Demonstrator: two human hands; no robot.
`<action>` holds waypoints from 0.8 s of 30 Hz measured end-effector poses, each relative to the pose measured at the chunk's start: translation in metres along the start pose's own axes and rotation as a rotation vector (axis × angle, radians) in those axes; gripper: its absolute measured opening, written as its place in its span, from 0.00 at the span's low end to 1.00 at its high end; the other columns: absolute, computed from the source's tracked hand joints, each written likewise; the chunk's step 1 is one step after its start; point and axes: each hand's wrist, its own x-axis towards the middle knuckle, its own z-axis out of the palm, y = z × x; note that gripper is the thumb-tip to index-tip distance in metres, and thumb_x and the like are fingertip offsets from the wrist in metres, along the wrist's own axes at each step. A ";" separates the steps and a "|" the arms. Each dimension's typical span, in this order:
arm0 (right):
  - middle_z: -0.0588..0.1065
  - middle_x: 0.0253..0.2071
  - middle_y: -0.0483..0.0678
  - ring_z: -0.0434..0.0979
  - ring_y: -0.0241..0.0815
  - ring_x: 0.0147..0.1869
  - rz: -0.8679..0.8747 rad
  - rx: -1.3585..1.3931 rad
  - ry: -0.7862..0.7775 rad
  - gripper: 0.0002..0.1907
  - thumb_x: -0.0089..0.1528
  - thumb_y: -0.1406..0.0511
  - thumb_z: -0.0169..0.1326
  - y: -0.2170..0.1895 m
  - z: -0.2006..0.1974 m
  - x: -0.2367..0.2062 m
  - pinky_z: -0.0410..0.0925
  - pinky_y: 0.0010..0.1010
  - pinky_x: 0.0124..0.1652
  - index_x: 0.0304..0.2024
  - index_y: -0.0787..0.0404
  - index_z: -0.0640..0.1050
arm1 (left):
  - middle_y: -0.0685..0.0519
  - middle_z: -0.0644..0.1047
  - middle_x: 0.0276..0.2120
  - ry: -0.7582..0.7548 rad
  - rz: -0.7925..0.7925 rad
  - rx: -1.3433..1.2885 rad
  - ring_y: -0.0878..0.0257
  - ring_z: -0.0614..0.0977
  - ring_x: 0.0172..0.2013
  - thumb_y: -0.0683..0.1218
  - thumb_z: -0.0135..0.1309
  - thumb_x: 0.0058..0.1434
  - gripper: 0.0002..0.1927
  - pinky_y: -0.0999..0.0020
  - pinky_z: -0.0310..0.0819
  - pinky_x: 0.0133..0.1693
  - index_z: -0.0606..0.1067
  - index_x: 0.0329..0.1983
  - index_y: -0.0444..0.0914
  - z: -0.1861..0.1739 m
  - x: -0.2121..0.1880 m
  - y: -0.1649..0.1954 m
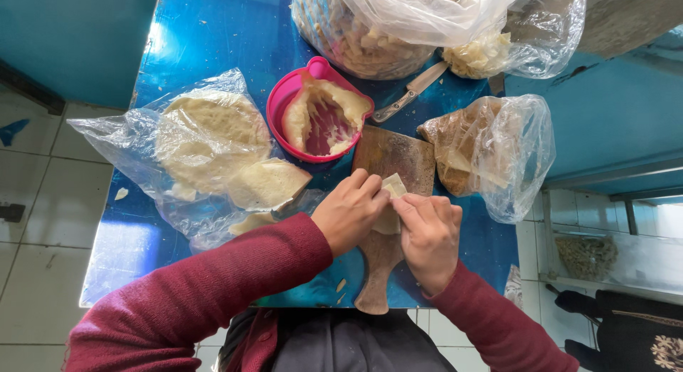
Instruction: The person takes thin square wrappers one at a time, spoons filling from a pink bowl onto each wrapper, folds the wrapper over the filling by hand, and stacks the folded pieces on a wooden board. Folded pieces accumulate on the board and a plastic bag of already folded pieces sits on the table.
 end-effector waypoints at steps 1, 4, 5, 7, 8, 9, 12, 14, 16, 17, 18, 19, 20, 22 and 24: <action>0.77 0.48 0.41 0.72 0.44 0.49 -0.021 -0.044 -0.019 0.16 0.59 0.70 0.56 -0.001 0.000 -0.001 0.61 0.38 0.48 0.50 0.56 0.82 | 0.48 0.71 0.37 -0.005 -0.023 0.005 0.52 0.72 0.43 0.41 0.54 0.50 0.12 0.63 0.69 0.45 0.74 0.39 0.36 -0.001 0.000 0.001; 0.77 0.52 0.42 0.71 0.44 0.50 -0.031 -0.118 -0.046 0.19 0.59 0.69 0.55 -0.002 0.001 -0.001 0.61 0.39 0.48 0.52 0.56 0.82 | 0.49 0.71 0.41 0.009 -0.065 0.011 0.51 0.71 0.43 0.41 0.54 0.49 0.16 0.63 0.69 0.45 0.75 0.43 0.34 -0.006 -0.001 0.004; 0.77 0.53 0.42 0.71 0.44 0.50 -0.025 -0.133 -0.051 0.19 0.60 0.69 0.55 -0.001 0.003 0.000 0.60 0.40 0.48 0.53 0.57 0.82 | 0.49 0.71 0.42 0.031 -0.058 0.007 0.51 0.71 0.44 0.41 0.54 0.50 0.17 0.63 0.69 0.44 0.75 0.44 0.34 -0.007 -0.002 0.005; 0.76 0.54 0.44 0.71 0.47 0.52 0.014 -0.078 -0.063 0.17 0.60 0.67 0.56 0.001 0.005 0.005 0.61 0.40 0.49 0.53 0.57 0.82 | 0.49 0.71 0.44 0.054 -0.080 -0.038 0.51 0.71 0.44 0.42 0.54 0.52 0.18 0.62 0.69 0.45 0.74 0.48 0.34 -0.009 -0.002 0.005; 0.75 0.55 0.45 0.71 0.49 0.53 0.033 -0.050 -0.069 0.16 0.61 0.66 0.57 0.003 0.006 0.008 0.61 0.40 0.50 0.52 0.57 0.82 | 0.48 0.71 0.43 0.055 -0.110 -0.080 0.51 0.71 0.45 0.42 0.54 0.54 0.19 0.61 0.69 0.45 0.73 0.50 0.34 -0.009 -0.003 0.006; 0.76 0.54 0.46 0.71 0.50 0.53 0.052 0.003 -0.068 0.15 0.61 0.66 0.58 0.005 0.007 0.014 0.61 0.40 0.50 0.51 0.56 0.82 | 0.48 0.70 0.42 0.055 -0.139 -0.122 0.51 0.71 0.45 0.42 0.55 0.56 0.20 0.60 0.69 0.46 0.72 0.52 0.35 -0.010 -0.003 0.006; 0.77 0.52 0.48 0.71 0.51 0.54 0.098 0.145 -0.043 0.11 0.60 0.65 0.62 0.013 0.003 0.031 0.63 0.40 0.53 0.46 0.55 0.82 | 0.48 0.70 0.41 0.035 -0.187 -0.181 0.51 0.72 0.45 0.44 0.57 0.58 0.20 0.59 0.68 0.46 0.70 0.53 0.37 -0.011 -0.004 0.006; 0.77 0.50 0.49 0.72 0.50 0.56 0.106 0.218 0.009 0.08 0.61 0.65 0.64 0.017 -0.002 0.041 0.64 0.39 0.56 0.43 0.56 0.81 | 0.48 0.71 0.41 0.029 -0.188 -0.186 0.51 0.72 0.45 0.44 0.57 0.58 0.21 0.59 0.68 0.46 0.69 0.54 0.37 -0.011 -0.005 0.005; 0.78 0.53 0.50 0.72 0.46 0.57 0.151 0.307 0.104 0.08 0.66 0.68 0.62 0.022 -0.018 0.045 0.65 0.37 0.57 0.47 0.59 0.79 | 0.48 0.71 0.41 0.030 -0.185 -0.180 0.51 0.72 0.44 0.44 0.57 0.58 0.20 0.59 0.69 0.46 0.69 0.54 0.37 -0.012 -0.006 0.003; 0.77 0.53 0.50 0.72 0.44 0.57 0.133 0.288 0.196 0.07 0.69 0.68 0.62 0.024 -0.029 0.044 0.65 0.34 0.57 0.47 0.60 0.77 | 0.48 0.71 0.41 0.032 -0.178 -0.173 0.51 0.72 0.44 0.44 0.57 0.59 0.20 0.59 0.69 0.45 0.69 0.54 0.37 -0.011 -0.007 0.002; 0.76 0.54 0.50 0.72 0.42 0.57 0.114 0.271 0.289 0.08 0.72 0.68 0.61 0.027 -0.040 0.044 0.66 0.32 0.57 0.48 0.61 0.75 | 0.48 0.71 0.40 0.032 -0.170 -0.166 0.51 0.72 0.44 0.44 0.57 0.59 0.20 0.59 0.69 0.45 0.69 0.54 0.37 -0.011 -0.007 0.001; 0.76 0.51 0.50 0.71 0.41 0.52 0.074 0.256 0.426 0.09 0.72 0.68 0.62 0.036 -0.047 0.053 0.64 0.30 0.50 0.48 0.62 0.74 | 0.49 0.71 0.40 0.034 -0.164 -0.168 0.51 0.72 0.44 0.44 0.56 0.60 0.19 0.59 0.69 0.45 0.70 0.54 0.37 -0.010 -0.008 0.001; 0.75 0.48 0.49 0.71 0.39 0.47 0.036 0.232 0.562 0.10 0.72 0.68 0.63 0.044 -0.055 0.062 0.63 0.28 0.42 0.47 0.62 0.73 | 0.49 0.71 0.40 0.035 -0.158 -0.169 0.51 0.72 0.44 0.44 0.56 0.60 0.18 0.59 0.69 0.45 0.70 0.53 0.37 -0.009 -0.009 0.001; 0.76 0.46 0.49 0.71 0.40 0.42 -0.037 0.144 0.755 0.11 0.71 0.67 0.64 0.068 -0.072 0.088 0.61 0.30 0.36 0.49 0.63 0.75 | 0.49 0.71 0.40 0.045 -0.154 -0.164 0.52 0.73 0.44 0.44 0.56 0.61 0.16 0.59 0.69 0.45 0.70 0.51 0.37 -0.006 -0.011 0.001; 0.79 0.54 0.48 0.76 0.40 0.44 -0.159 -0.018 0.781 0.18 0.72 0.62 0.64 0.097 -0.094 0.127 0.66 0.30 0.39 0.60 0.63 0.77 | 0.50 0.71 0.39 0.062 -0.159 -0.152 0.52 0.73 0.44 0.45 0.56 0.62 0.14 0.59 0.69 0.45 0.71 0.49 0.38 -0.003 -0.013 0.002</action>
